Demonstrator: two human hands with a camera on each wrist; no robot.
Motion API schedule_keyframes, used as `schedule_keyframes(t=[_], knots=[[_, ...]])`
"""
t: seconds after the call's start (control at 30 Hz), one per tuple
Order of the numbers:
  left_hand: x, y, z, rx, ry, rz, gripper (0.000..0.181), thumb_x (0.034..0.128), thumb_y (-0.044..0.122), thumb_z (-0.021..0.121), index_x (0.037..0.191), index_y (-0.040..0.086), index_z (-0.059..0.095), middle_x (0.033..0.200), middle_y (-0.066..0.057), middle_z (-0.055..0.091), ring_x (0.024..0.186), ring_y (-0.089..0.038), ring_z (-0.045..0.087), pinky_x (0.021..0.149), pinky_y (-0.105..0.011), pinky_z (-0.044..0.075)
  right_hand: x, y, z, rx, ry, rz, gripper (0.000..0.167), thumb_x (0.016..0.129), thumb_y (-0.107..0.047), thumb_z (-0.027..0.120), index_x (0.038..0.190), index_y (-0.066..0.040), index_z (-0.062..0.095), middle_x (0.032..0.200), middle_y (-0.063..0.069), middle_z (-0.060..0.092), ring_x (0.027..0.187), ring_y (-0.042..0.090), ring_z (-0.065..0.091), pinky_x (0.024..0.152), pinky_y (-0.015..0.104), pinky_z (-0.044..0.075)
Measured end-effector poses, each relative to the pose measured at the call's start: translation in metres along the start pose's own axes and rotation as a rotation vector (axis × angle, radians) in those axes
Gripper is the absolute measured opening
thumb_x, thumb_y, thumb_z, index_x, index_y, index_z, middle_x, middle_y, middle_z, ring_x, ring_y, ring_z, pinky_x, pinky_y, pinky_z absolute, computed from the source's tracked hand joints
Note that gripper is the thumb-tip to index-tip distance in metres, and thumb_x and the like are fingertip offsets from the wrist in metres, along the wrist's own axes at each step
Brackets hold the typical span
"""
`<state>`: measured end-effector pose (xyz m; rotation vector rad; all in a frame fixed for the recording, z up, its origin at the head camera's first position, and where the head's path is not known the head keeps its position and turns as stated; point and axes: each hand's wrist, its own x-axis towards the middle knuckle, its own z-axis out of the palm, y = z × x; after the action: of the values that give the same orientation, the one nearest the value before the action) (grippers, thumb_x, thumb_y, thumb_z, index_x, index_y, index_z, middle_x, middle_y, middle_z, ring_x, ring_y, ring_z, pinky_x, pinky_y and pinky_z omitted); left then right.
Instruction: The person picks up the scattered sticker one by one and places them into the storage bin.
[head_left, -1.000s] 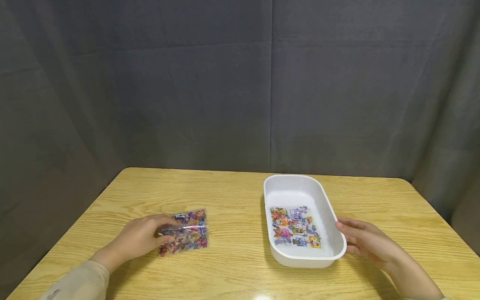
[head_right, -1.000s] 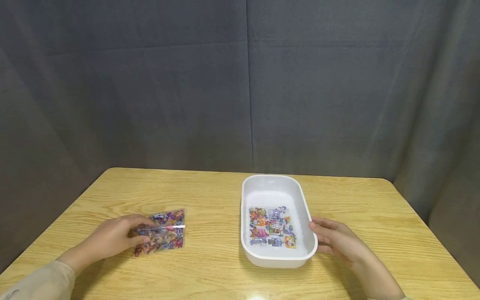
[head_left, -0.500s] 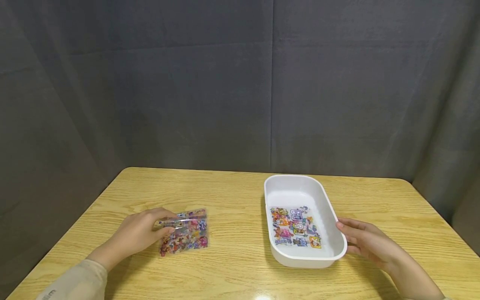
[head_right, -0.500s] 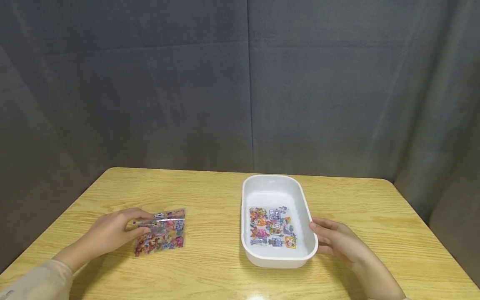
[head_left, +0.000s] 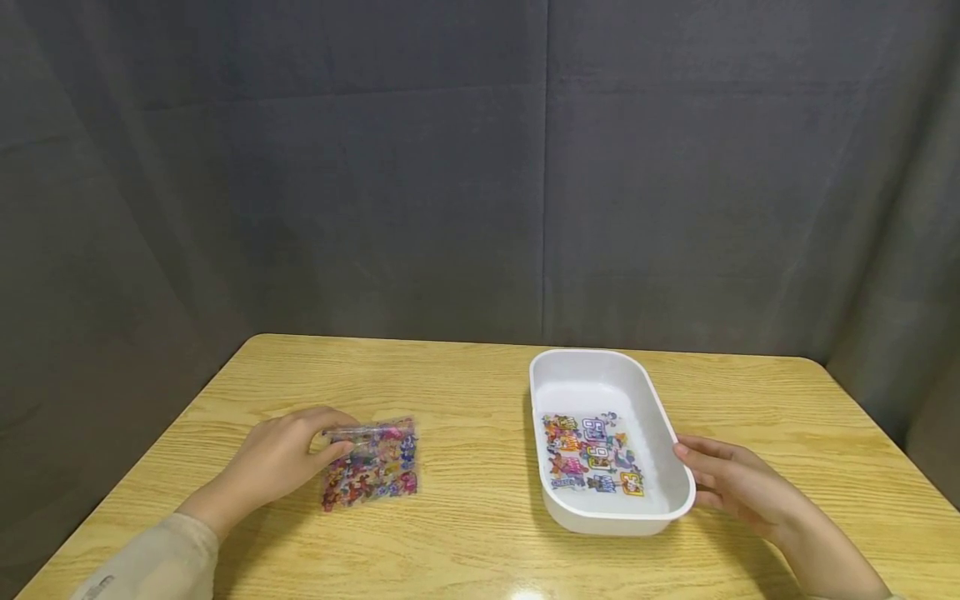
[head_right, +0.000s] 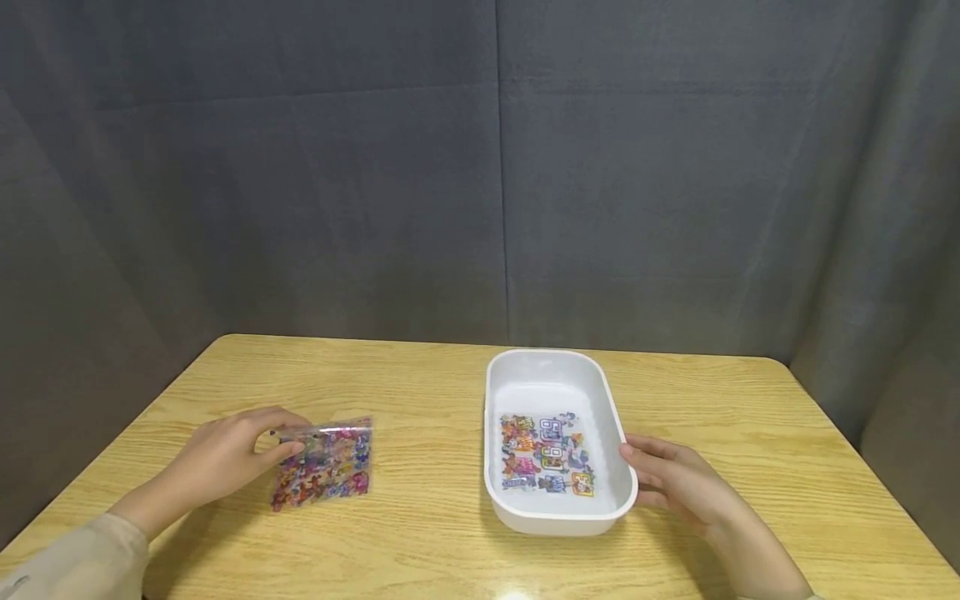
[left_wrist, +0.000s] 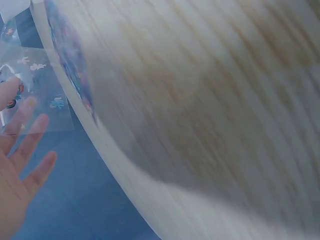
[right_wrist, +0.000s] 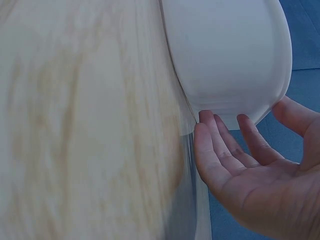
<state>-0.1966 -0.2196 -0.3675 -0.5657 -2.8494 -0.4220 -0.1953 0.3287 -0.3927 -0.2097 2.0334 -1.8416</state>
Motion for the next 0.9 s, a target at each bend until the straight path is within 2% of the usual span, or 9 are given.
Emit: schedule_keyframes(t=[0.27,0.6,0.9], knots=[[0.006,0.008,0.000,0.007,0.035,0.034,0.030,0.0899,0.034,0.074,0.118,0.024,0.072,0.118,0.002,0.070,0.102,-0.024,0.068,0.077,-0.047,0.056,0.000,0.000,0.000,-0.009,0.001,-0.002,0.069,0.107,-0.022,0.047,0.144,0.025,0.012,0.118,0.000,0.064,0.103,0.011,0.066,0.088,0.031,0.055],[0.013,0.022,-0.003,-0.015,0.033,0.049,0.026,0.0923,0.032,0.072,0.118,0.027,0.071,0.119,0.003,0.069,0.092,-0.018,0.068,0.067,-0.038,0.055,0.001,0.000,0.000,-0.016,0.005,0.006,0.070,0.107,-0.023,0.047,0.144,0.024,0.011,0.119,0.000,0.064,0.103,0.011,0.065,0.088,0.031,0.055],[0.023,0.039,-0.001,-0.032,0.058,0.089,0.027,0.0926,0.035,0.071,0.119,0.025,0.071,0.118,0.004,0.069,0.099,-0.020,0.068,0.078,-0.045,0.056,0.000,0.000,0.000,-0.021,0.009,0.016,0.071,0.106,-0.023,0.047,0.144,0.024,0.011,0.120,0.001,0.064,0.104,0.010,0.065,0.088,0.032,0.055]])
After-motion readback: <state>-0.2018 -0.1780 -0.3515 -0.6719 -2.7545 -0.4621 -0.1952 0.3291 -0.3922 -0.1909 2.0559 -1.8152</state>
